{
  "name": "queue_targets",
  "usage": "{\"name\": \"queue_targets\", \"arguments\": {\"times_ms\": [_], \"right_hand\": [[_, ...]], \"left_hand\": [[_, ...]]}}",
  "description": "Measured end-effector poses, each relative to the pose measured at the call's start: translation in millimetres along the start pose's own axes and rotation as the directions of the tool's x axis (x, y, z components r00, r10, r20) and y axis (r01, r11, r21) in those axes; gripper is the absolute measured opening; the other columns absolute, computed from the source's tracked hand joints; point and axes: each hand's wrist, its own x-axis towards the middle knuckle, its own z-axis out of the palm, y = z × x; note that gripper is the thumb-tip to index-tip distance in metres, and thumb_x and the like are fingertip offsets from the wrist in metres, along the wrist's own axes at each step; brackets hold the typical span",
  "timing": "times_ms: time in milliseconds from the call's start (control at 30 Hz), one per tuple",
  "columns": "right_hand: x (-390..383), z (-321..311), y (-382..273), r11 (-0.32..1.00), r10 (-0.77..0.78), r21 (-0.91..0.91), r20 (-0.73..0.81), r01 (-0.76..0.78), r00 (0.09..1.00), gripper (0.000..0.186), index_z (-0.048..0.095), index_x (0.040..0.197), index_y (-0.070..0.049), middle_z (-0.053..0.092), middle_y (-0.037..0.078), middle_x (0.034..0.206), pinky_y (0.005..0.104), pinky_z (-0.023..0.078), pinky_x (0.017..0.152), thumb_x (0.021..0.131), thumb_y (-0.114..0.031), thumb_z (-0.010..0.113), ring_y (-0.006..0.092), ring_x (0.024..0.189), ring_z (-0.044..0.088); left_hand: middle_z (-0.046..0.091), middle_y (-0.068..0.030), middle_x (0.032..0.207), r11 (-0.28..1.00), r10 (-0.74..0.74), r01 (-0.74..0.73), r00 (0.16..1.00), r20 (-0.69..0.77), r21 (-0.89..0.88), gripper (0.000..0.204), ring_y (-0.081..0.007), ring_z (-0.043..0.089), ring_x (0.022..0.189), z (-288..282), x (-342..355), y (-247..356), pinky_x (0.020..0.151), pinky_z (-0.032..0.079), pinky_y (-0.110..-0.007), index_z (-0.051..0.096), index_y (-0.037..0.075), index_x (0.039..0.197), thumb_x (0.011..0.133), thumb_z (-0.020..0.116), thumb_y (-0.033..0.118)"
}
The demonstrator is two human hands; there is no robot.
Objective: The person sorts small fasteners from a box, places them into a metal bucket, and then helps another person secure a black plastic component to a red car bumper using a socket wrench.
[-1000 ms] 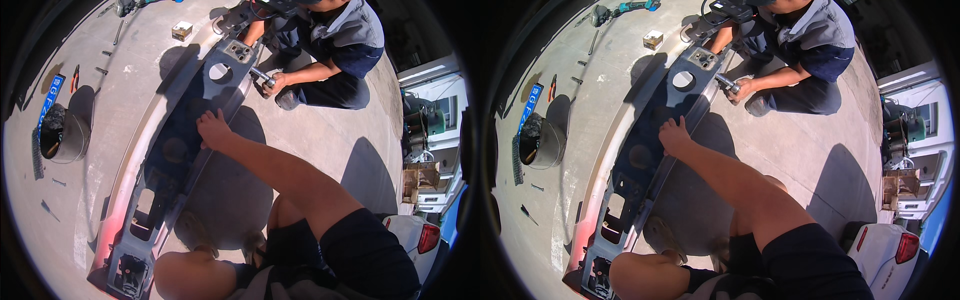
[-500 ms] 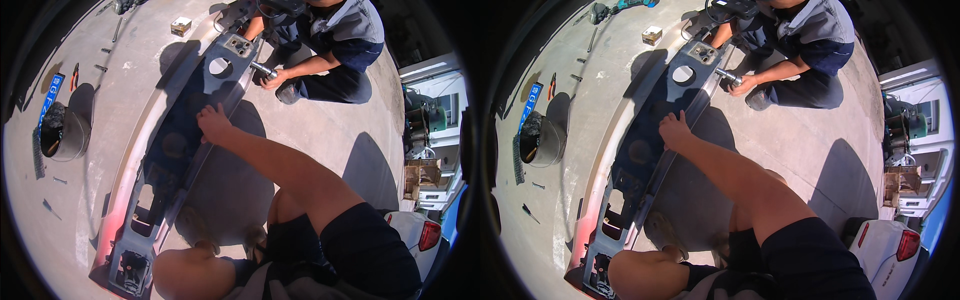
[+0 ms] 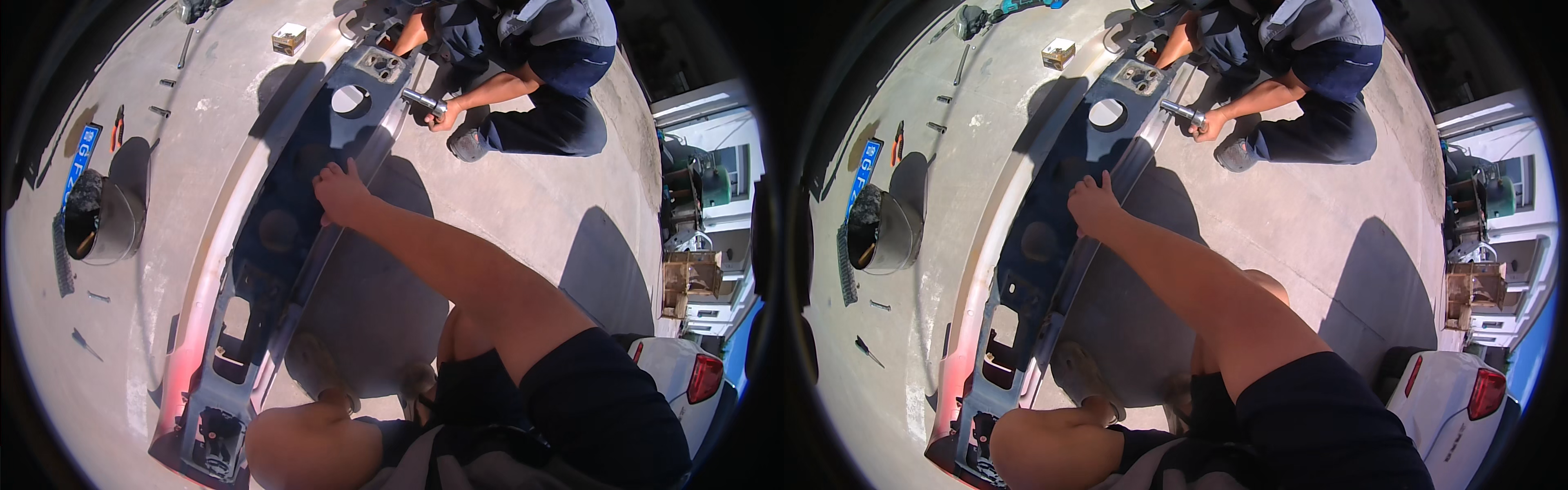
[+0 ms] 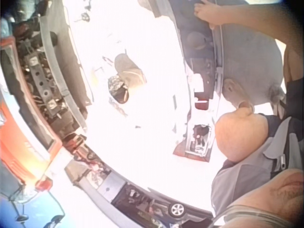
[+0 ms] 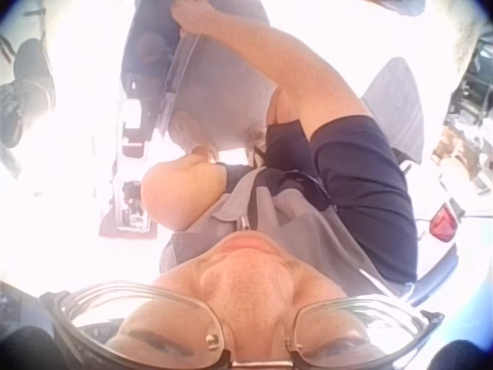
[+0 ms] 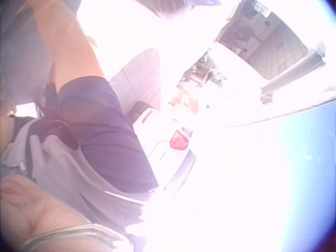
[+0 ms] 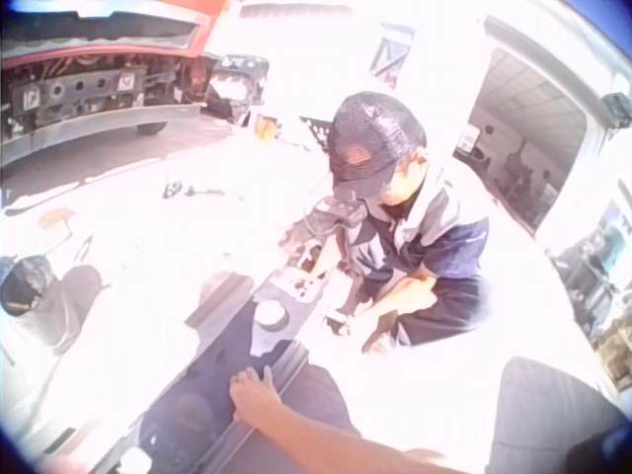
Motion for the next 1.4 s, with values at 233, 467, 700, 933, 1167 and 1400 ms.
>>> {"name": "queue_targets", "arguments": {"times_ms": [233, 467, 700, 933, 1167, 1400], "right_hand": [[2, 7, 1, 0.998, -0.04, -0.06, -0.071, 0.035, 0.997, 0.08, 0.056, 0.129, -0.001, 0.056, 0.014, 0.127, 0.0629, 0.025, 0.114, 0.066, -0.039, 0.086, 0.0322, 0.135, 0.041], [20, -4, 5, 0.995, -0.075, -0.067, -0.081, 0.07, 0.994, 0.078, 0.058, 0.126, -0.001, 0.057, 0.014, 0.125, 0.0638, 0.027, 0.112, 0.065, -0.039, 0.087, 0.031, 0.132, 0.044], [12, -1, -2, 0.995, 0.011, -0.099, 0.006, -0.01, 1.0, 0.073, 0.06, 0.123, -0.003, 0.058, 0.011, 0.12, 0.0639, 0.027, 0.112, 0.065, -0.039, 0.087, 0.0295, 0.131, 0.044], [-3, 10, 7, 1.0, -0.027, 0.005, -0.084, 0.027, 0.996, 0.077, 0.057, 0.129, -0.002, 0.055, 0.013, 0.129, 0.0628, 0.024, 0.114, 0.065, -0.032, 0.088, 0.0317, 0.136, 0.039], [-3, 17, 9, 0.998, -0.035, 0.042, -0.134, 0.04, 0.99, 0.078, 0.057, 0.13, -0.001, 0.054, 0.014, 0.132, 0.0629, 0.022, 0.117, 0.064, -0.028, 0.088, 0.0325, 0.138, 0.037], [-7, 19, 5, 0.997, -0.051, 0.045, -0.216, 0.062, 0.975, 0.077, 0.059, 0.127, 0.0, 0.056, 0.014, 0.129, 0.0627, 0.023, 0.116, 0.062, -0.029, 0.089, 0.0321, 0.137, 0.04]], "left_hand": [[0.065, -0.0079, 0.088, 1.0, -0.005, 0.005, 1.0, 0.004, 0.0, 0.026, -0.0182, 0.063, 0.08, 3, -5, -2, 0.07, 0.049, -0.031, 0.062, 0.004, 0.103, 0.099, 0.052, 0.028], [0.065, -0.0067, 0.087, 1.0, -0.014, 0.014, 1.0, 0.004, -0.002, 0.027, -0.0168, 0.063, 0.079, 8, -9, -5, 0.068, 0.048, -0.03, 0.063, 0.005, 0.102, 0.099, 0.052, 0.029], [0.065, -0.0054, 0.086, 1.0, -0.02, 0.02, 1.0, 0.009, -0.012, 0.027, -0.0155, 0.063, 0.078, 7, -13, -6, 0.067, 0.048, -0.029, 0.063, 0.005, 0.1, 0.099, 0.052, 0.03], [0.066, -0.0042, 0.084, 1.0, -0.021, 0.021, 0.999, 0.024, -0.003, 0.028, -0.0141, 0.063, 0.077, 8, -14, -7, 0.066, 0.048, -0.028, 0.064, 0.006, 0.099, 0.1, 0.052, 0.031], [0.066, -0.0029, 0.083, 1.0, -0.021, 0.021, 0.999, 0.034, -0.001, 0.029, -0.0128, 0.063, 0.076, 3, -13, -8, 0.065, 0.048, -0.027, 0.065, 0.006, 0.098, 0.1, 0.052, 0.032], [0.066, -0.0017, 0.082, 0.998, -0.021, 0.009, 0.985, 0.174, 0.068, 0.03, -0.0115, 0.063, 0.074, -53, -50, 3, 0.064, 0.048, -0.026, 0.065, 0.007, 0.096, 0.1, 0.051, 0.033]]}}
